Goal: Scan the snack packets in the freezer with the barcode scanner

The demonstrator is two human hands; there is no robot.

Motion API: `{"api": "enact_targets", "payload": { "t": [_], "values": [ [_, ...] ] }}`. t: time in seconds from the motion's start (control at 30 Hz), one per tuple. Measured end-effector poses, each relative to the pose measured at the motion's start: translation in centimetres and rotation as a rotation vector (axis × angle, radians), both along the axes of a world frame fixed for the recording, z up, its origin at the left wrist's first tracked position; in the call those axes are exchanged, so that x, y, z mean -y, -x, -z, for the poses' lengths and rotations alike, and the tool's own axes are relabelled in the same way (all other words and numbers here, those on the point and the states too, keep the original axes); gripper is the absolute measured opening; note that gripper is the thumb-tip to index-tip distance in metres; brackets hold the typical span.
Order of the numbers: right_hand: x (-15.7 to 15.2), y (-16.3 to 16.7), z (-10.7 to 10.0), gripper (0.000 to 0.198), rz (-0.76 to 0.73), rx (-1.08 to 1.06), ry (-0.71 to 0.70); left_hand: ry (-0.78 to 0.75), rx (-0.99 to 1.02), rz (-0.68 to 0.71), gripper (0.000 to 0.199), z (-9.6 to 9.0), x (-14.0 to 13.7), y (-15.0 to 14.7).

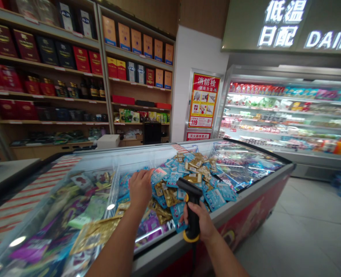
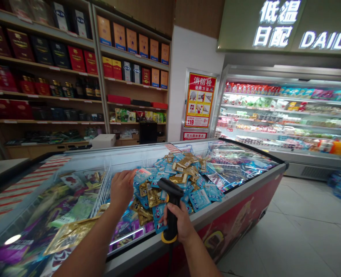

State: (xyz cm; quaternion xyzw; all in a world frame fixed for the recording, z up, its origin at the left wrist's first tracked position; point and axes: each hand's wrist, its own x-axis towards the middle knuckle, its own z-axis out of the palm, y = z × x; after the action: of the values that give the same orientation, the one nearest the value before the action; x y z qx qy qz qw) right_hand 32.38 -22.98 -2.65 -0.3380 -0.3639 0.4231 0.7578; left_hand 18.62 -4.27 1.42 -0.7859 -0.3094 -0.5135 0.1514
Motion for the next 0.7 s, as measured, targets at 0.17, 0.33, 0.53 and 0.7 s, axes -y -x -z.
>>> {"api": "enact_targets", "payload": {
  "t": [0.17,0.33,0.53,0.7],
  "values": [
    [-0.09,-0.10,0.21,0.019,0.001,0.009,-0.002,0.012,0.032,-0.013,0.030,-0.05,0.04,0.07],
    [-0.17,-0.12,0.29,0.020,-0.010,0.007,-0.004,0.039,0.024,-0.018,0.032,0.02,-0.05,0.16],
    [-0.18,-0.27,0.39,0.019,-0.007,0.020,0.000,0.148,0.123,0.033,0.033,-0.16,-0.03,0.11],
    [-0.11,-0.27,0.61,0.019,-0.012,0.020,-0.006,0.337,0.236,0.037,0.034,-0.64,0.40,0.07]
  ]
}}
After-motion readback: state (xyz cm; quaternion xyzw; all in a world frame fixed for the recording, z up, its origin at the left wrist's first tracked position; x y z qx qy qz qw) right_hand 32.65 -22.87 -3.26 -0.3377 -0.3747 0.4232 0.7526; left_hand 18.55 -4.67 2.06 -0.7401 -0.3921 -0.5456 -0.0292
